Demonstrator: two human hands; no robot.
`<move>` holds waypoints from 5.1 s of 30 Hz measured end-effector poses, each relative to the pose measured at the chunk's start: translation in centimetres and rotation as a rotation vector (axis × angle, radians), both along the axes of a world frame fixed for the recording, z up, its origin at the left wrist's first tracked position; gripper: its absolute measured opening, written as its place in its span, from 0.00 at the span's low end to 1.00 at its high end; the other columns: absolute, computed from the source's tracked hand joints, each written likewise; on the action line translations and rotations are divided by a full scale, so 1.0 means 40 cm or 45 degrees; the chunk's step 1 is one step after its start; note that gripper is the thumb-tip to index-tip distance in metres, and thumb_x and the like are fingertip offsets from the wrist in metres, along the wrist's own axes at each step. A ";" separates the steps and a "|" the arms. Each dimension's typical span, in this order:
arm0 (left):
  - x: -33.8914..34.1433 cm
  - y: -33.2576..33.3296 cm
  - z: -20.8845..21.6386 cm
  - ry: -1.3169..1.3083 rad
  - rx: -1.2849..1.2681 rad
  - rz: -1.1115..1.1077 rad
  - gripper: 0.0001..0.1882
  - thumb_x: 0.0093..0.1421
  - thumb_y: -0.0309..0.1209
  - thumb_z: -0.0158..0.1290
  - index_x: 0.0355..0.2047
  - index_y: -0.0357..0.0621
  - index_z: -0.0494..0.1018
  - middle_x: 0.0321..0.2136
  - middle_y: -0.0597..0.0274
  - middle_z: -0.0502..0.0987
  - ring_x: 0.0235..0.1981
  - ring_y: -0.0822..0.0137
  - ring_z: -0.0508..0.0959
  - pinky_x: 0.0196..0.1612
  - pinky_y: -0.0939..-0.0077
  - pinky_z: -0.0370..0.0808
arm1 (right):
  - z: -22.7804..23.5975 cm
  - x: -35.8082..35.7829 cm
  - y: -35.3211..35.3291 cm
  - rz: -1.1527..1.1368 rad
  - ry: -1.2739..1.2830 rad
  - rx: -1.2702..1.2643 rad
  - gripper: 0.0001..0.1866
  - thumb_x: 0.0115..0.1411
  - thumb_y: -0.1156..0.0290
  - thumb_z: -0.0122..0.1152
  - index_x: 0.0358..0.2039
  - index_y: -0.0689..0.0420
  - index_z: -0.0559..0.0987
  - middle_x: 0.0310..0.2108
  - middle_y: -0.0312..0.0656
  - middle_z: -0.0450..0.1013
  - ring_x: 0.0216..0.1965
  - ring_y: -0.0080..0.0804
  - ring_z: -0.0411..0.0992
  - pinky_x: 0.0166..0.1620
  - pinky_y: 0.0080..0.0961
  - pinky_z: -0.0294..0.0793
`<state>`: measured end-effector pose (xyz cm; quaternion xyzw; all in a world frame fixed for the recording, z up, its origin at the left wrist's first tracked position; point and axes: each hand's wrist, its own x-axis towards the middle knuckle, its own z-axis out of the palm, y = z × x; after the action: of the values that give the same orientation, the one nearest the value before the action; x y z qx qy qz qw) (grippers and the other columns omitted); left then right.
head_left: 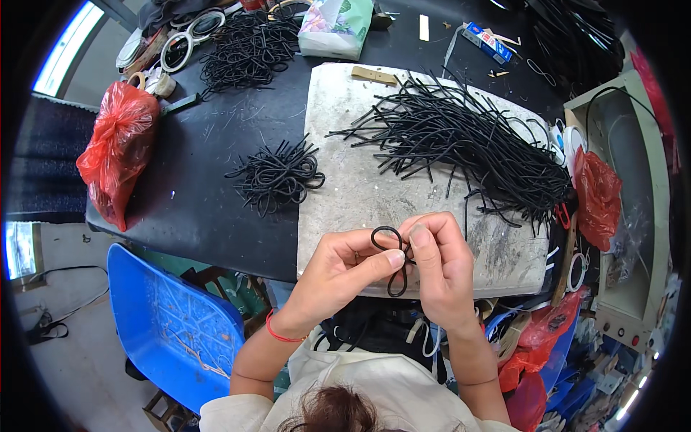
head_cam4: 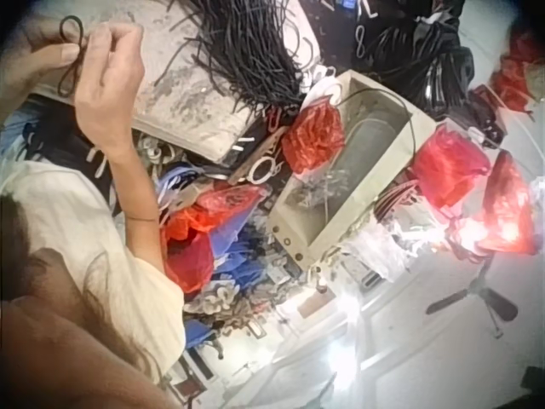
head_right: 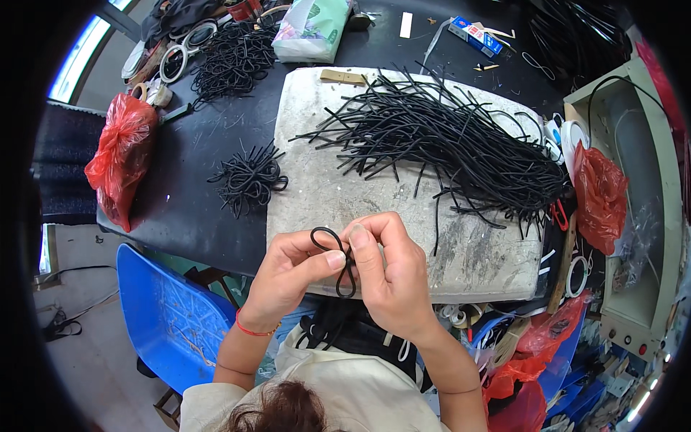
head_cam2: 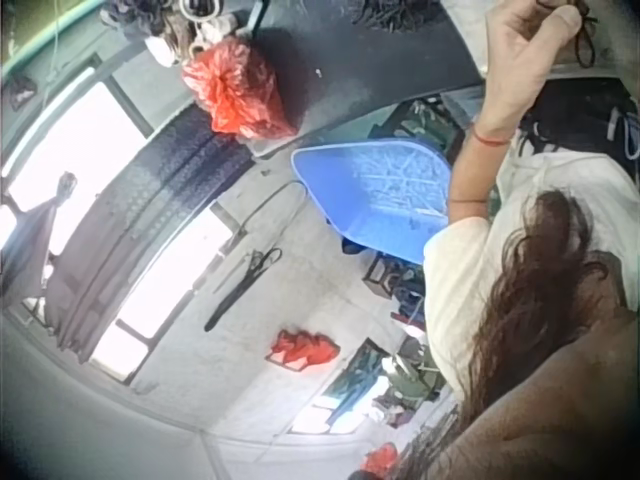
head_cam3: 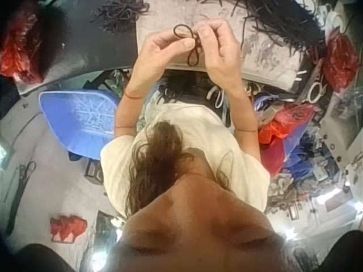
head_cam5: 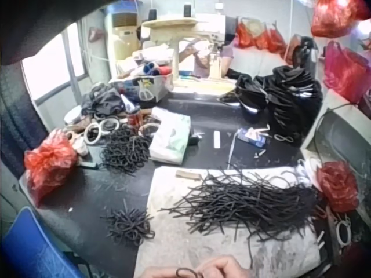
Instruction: The person sits at a cluttered workbench and repeatedly ties small black cords into loops by hand. They pick up individual cords from a large pile, form a loop, and secure it, placing the finished items into a separate pile on the table.
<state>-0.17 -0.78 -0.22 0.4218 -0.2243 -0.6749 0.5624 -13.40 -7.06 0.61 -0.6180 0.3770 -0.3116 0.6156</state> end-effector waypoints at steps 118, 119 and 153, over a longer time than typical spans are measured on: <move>-0.030 -0.013 -0.018 -0.022 -0.058 0.179 0.06 0.56 0.26 0.51 0.32 0.36 0.72 0.27 0.64 0.74 0.28 0.79 0.71 0.33 0.85 0.67 | -0.022 0.008 -0.038 -0.088 -0.505 0.773 0.10 0.61 0.65 0.47 0.31 0.57 0.71 0.29 0.35 0.72 0.27 0.15 0.67 0.30 0.13 0.67; -0.037 -0.016 -0.021 0.033 -0.037 0.277 0.06 0.56 0.26 0.51 0.33 0.36 0.71 0.28 0.63 0.74 0.29 0.78 0.72 0.34 0.85 0.68 | -0.013 0.020 -0.036 -0.170 -0.496 0.731 0.10 0.62 0.65 0.46 0.33 0.58 0.71 0.30 0.36 0.72 0.29 0.16 0.68 0.32 0.14 0.67; 0.062 -0.002 0.007 -0.143 0.100 -0.051 0.21 0.64 0.37 0.37 0.43 0.29 0.68 0.33 0.53 0.75 0.34 0.69 0.75 0.38 0.79 0.73 | -0.054 -0.036 -0.032 0.099 -0.156 0.425 0.31 0.65 0.52 0.25 0.36 0.67 0.73 0.29 0.44 0.72 0.28 0.23 0.68 0.32 0.19 0.67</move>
<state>2.30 -0.84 0.04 0.4761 -0.2373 -0.6695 0.5184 -14.82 -8.35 -1.56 -0.5012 0.3612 -0.2578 0.7429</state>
